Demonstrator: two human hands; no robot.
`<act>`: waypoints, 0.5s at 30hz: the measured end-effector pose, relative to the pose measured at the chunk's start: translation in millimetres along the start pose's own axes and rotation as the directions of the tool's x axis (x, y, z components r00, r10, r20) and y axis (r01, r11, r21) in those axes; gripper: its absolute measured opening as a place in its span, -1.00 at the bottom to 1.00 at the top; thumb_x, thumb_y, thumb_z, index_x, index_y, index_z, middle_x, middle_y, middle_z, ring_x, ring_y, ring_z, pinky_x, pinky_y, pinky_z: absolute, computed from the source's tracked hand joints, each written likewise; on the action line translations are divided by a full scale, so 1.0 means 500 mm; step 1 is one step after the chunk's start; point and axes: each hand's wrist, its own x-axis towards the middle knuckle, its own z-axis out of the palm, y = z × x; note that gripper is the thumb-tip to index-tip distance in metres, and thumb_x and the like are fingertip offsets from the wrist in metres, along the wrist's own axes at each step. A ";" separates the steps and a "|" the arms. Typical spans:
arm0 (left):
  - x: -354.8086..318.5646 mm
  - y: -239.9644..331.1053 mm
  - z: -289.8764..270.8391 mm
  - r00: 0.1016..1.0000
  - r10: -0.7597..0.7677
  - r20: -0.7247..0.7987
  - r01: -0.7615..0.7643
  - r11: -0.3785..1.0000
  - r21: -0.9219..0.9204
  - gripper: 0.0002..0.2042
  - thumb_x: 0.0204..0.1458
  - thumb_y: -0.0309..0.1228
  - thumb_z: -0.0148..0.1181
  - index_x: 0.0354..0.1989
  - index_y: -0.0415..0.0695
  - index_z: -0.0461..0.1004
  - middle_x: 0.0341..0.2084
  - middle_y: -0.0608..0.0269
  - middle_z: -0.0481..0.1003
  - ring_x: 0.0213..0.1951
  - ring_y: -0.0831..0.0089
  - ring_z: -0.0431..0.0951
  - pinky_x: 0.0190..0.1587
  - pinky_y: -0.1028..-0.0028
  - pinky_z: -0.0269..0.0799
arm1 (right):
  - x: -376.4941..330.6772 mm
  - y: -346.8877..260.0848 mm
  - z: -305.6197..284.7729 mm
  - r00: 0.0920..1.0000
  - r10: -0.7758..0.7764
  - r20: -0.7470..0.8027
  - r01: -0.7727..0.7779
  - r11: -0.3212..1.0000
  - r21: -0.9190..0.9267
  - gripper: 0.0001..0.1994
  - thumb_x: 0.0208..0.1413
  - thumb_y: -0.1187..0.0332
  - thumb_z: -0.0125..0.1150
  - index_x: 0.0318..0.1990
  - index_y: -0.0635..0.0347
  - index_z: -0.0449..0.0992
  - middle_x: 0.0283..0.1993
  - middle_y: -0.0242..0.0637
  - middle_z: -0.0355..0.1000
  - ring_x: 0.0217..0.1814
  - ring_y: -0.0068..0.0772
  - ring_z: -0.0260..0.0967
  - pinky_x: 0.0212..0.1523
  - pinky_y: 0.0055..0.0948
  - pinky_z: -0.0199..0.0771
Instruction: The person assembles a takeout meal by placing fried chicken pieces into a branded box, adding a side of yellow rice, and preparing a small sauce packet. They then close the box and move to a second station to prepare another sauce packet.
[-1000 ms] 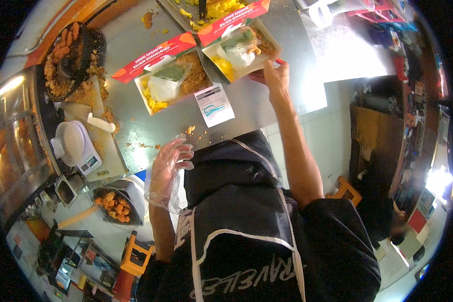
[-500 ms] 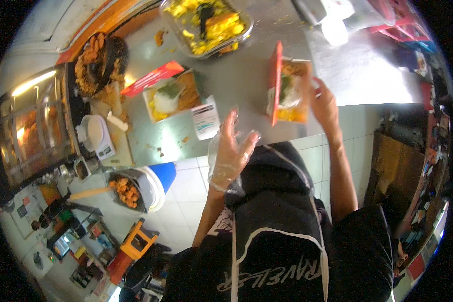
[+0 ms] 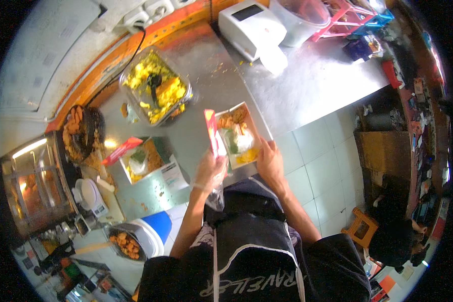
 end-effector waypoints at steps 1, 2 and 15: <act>-0.005 -0.013 0.015 0.999 0.043 -0.023 -0.046 0.982 -0.184 -0.78 0.20 -0.40 0.10 -0.02 -0.16 0.36 -0.45 0.39 0.45 -0.51 0.56 0.42 -0.50 0.45 0.36 | 0.003 0.007 -0.008 1.000 0.014 0.021 -0.015 1.000 0.022 -0.63 0.18 0.51 -0.01 0.14 0.29 0.46 -0.15 0.13 0.43 -0.14 0.21 0.44 -0.12 -0.01 0.48; -0.005 -0.021 0.031 1.000 0.001 -0.015 -0.006 0.940 -0.341 -0.81 0.22 -0.39 0.10 -0.06 -0.15 0.37 -0.51 0.43 0.40 -0.54 0.64 0.37 -0.54 0.52 0.31 | 0.003 0.015 -0.018 0.999 0.028 0.023 -0.029 0.999 0.042 -0.63 0.18 0.52 -0.01 0.15 0.27 0.46 -0.16 0.13 0.44 -0.16 0.22 0.44 -0.13 -0.02 0.48; 0.271 0.276 0.392 0.954 0.106 0.282 -0.026 0.962 -0.273 -0.89 0.21 -0.41 0.15 -0.15 -0.11 0.44 -0.56 0.52 0.31 -0.58 0.75 0.27 -0.62 0.63 0.18 | 0.202 0.429 -0.252 0.966 0.185 -0.179 -0.133 0.955 0.267 -0.61 0.13 0.56 0.01 0.14 0.24 0.47 -0.17 0.19 0.48 -0.14 0.27 0.46 -0.13 0.02 0.48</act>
